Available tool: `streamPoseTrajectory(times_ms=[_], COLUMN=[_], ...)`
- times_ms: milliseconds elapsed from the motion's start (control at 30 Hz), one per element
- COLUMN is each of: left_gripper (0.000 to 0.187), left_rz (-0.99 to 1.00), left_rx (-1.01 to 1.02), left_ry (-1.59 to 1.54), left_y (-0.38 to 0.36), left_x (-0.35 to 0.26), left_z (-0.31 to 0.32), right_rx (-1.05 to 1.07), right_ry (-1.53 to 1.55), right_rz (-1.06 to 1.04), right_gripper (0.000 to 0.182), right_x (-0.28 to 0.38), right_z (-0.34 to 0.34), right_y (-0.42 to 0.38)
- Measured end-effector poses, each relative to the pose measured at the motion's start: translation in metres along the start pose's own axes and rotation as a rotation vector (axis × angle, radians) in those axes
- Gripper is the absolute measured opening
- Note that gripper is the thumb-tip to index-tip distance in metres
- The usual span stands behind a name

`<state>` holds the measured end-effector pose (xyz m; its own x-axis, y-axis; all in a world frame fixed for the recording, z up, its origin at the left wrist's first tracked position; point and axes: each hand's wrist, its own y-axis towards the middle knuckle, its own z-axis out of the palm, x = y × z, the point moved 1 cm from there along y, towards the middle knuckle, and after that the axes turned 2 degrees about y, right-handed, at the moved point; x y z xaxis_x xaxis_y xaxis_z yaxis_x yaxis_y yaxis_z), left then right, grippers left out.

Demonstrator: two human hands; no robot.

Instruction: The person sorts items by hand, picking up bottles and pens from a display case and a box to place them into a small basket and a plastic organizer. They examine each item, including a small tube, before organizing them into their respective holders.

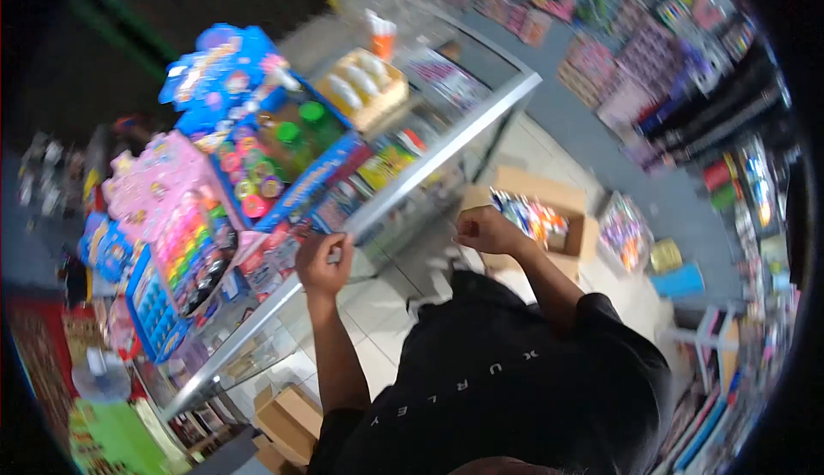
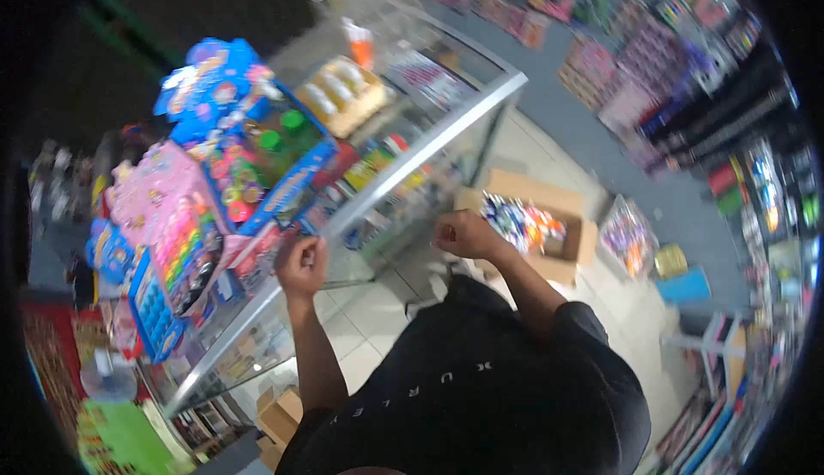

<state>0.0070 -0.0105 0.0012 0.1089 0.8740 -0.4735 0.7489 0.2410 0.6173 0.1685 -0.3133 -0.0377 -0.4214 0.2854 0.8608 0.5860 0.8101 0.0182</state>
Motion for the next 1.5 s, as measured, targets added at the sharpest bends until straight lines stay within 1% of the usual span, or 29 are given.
streamPoseTrajectory(times_ms=[33,67,133,200,233,267,300,333,400,467,567,667,700,800,900,1000,1067,1133,1200,1267,1333,1367,1400,1500], left_gripper=[0.014,0.014,0.014,0.013,0.011,0.012,0.017,0.025,0.032,0.036,0.040,0.040,0.040,0.037,0.034,0.032,0.032,0.034,0.035,0.036,0.038,0.037,0.038,0.038], left_rz=[0.018,0.047,0.100,0.205,0.124,-0.060,-0.188,-0.290,-0.319,-0.322,-0.348,-0.404,-0.434,-0.542,-0.609,-0.764,-0.810,-0.887,-0.919,-0.942,-0.955,-0.937,-0.962,-1.045], left_rx=[-0.048,-0.072,0.006,0.190,0.340,0.551,0.742,0.944,1.225,1.237,1.251,1.287,1.284,1.237,1.268,1.408,1.450,1.450,1.436,1.440,1.462,1.474,1.461,1.417], left_ry=[-0.016,-0.083,-0.136,-0.234,-0.280,-0.413,-0.495,-0.495,-0.498,-0.508,-0.460,-0.394,-0.391,-0.308,-0.192,-0.150,-0.125,-0.103,-0.112,-0.111,-0.104,-0.083,-0.079,-0.070], left_y=[0.000,-0.007,-0.026,-0.043,-0.054,-0.064,-0.071,-0.076,-0.078,-0.077,-0.062,-0.052,-0.055,-0.078,-0.104,-0.129,-0.139,-0.142,-0.145,-0.147,-0.149,-0.147,-0.147,-0.151], left_x=[-0.009,-0.011,-0.025,-0.046,-0.058,-0.069,-0.078,-0.087,-0.099,-0.110,-0.128,-0.133,-0.128,-0.109,-0.089,-0.084,-0.087,-0.092,-0.098,-0.101,-0.101,-0.103,-0.102,-0.098], left_z=[0.007,0.015,0.029,0.056,0.071,0.085,0.098,0.110,0.129,0.144,0.166,0.189,0.198,0.226,0.238,0.238,0.235,0.234,0.236,0.237,0.240,0.241,0.242,0.239], right_rx=[0.029,0.049,0.022,-0.003,-0.026,-0.045,-0.057,-0.079,-0.109,-0.082,-0.049,-0.024,-0.019,0.126,0.084,0.523,0.404,0.327,0.298,0.220,0.145,0.111,0.077,0.110], right_ry=[-0.067,-0.043,-0.049,-0.049,-0.045,-0.044,-0.022,-0.032,-0.047,-0.040,0.027,-0.056,-0.056,-0.176,-0.258,-0.359,-0.068,0.126,0.227,0.284,0.382,0.452,0.521,0.621], right_rz=[0.043,0.093,0.177,0.260,0.292,0.317,0.339,0.323,0.287,0.313,0.336,0.385,0.412,0.484,0.473,0.736,0.773,0.877,1.054,1.007,1.014,1.045,1.075,1.245], right_gripper=[0.012,0.013,0.015,0.014,0.013,0.013,0.013,0.013,0.013,0.014,0.014,0.017,0.020,0.020,0.022,0.021,0.019,0.016,0.011,0.007,0.006,0.007,0.008,0.012], right_x=[-0.019,-0.028,-0.033,-0.041,-0.045,-0.050,-0.057,-0.063,-0.072,-0.082,-0.135,-0.180,-0.212,-0.305,-0.463,-0.486,-0.542,-0.541,-0.485,-0.501,-0.496,-0.493,-0.480,-0.452], right_z=[0.007,0.009,0.011,0.008,0.006,0.004,0.004,0.002,-0.003,-0.013,-0.021,-0.040,-0.037,-0.024,0.055,0.052,0.087,0.087,0.040,0.051,0.045,0.039,0.024,-0.005], right_y=[-0.024,-0.049,-0.087,-0.113,-0.122,-0.129,-0.133,-0.134,-0.134,-0.130,-0.128,-0.135,-0.142,-0.163,-0.212,-0.242,-0.277,-0.280,-0.262,-0.271,-0.268,-0.267,-0.261,-0.242])
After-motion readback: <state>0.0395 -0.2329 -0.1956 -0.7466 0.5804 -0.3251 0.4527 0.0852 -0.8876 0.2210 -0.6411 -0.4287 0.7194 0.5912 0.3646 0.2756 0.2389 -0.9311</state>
